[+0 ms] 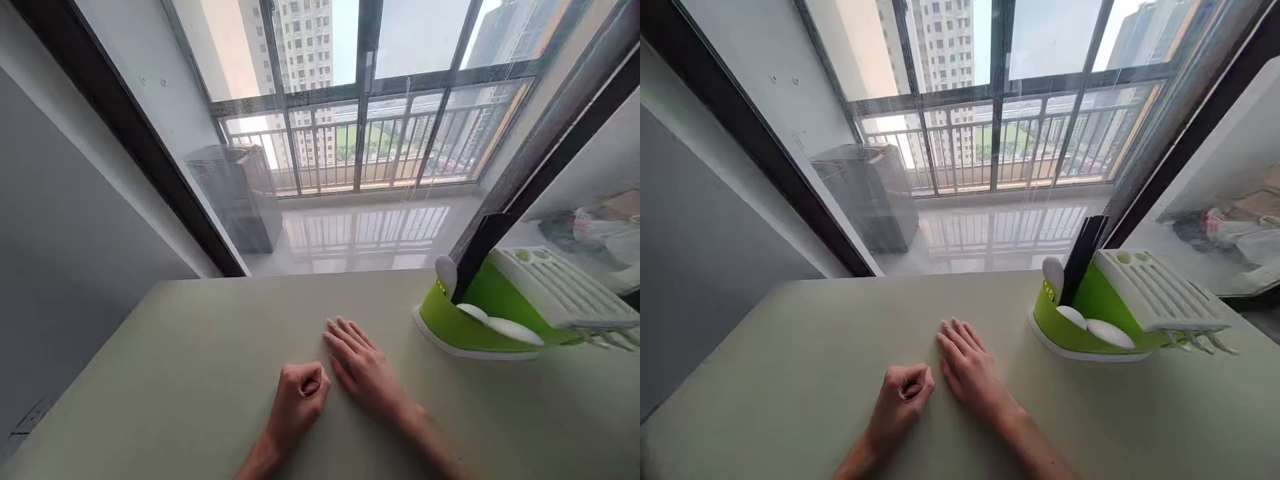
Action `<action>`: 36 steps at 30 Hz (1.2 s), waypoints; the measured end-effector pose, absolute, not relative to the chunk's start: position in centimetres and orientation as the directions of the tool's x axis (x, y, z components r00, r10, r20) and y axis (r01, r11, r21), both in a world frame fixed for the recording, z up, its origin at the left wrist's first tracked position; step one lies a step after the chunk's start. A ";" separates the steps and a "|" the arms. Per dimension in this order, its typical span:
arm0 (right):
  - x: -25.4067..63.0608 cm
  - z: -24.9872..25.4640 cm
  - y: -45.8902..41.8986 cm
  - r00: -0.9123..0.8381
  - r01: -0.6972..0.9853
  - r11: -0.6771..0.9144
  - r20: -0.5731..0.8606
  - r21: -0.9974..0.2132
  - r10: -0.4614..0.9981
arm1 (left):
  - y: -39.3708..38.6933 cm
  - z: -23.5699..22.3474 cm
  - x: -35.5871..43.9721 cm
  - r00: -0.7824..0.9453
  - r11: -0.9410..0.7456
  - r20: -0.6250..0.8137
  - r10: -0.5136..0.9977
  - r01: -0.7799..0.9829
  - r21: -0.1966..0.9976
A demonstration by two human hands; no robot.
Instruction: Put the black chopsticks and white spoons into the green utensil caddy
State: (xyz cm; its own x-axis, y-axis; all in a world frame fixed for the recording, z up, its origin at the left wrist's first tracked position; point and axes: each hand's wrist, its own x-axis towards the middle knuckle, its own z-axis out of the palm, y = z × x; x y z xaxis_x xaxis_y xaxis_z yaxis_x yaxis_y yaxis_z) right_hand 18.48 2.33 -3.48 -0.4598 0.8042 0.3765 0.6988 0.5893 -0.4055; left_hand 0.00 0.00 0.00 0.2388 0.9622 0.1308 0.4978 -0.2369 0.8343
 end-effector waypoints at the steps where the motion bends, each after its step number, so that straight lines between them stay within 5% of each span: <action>1: 18.5 -3.5 2.3 -0.456 0.698 0.588 0.379 -0.409 0.805 | 0.0 0.0 0.0 0.240 -0.234 0.127 0.962 0.497 0.835; 24: 18.6 -2.7 2.1 -0.436 0.690 0.578 0.387 -0.435 0.812 | 0.0 0.4 0.8 0.231 -0.237 0.126 0.965 0.558 0.795; 36: 18.2 5.8 0.0 -0.531 0.703 0.532 0.148 -0.472 0.834 | 0.1 0.8 0.7 0.017 -0.125 0.134 0.991 0.493 0.861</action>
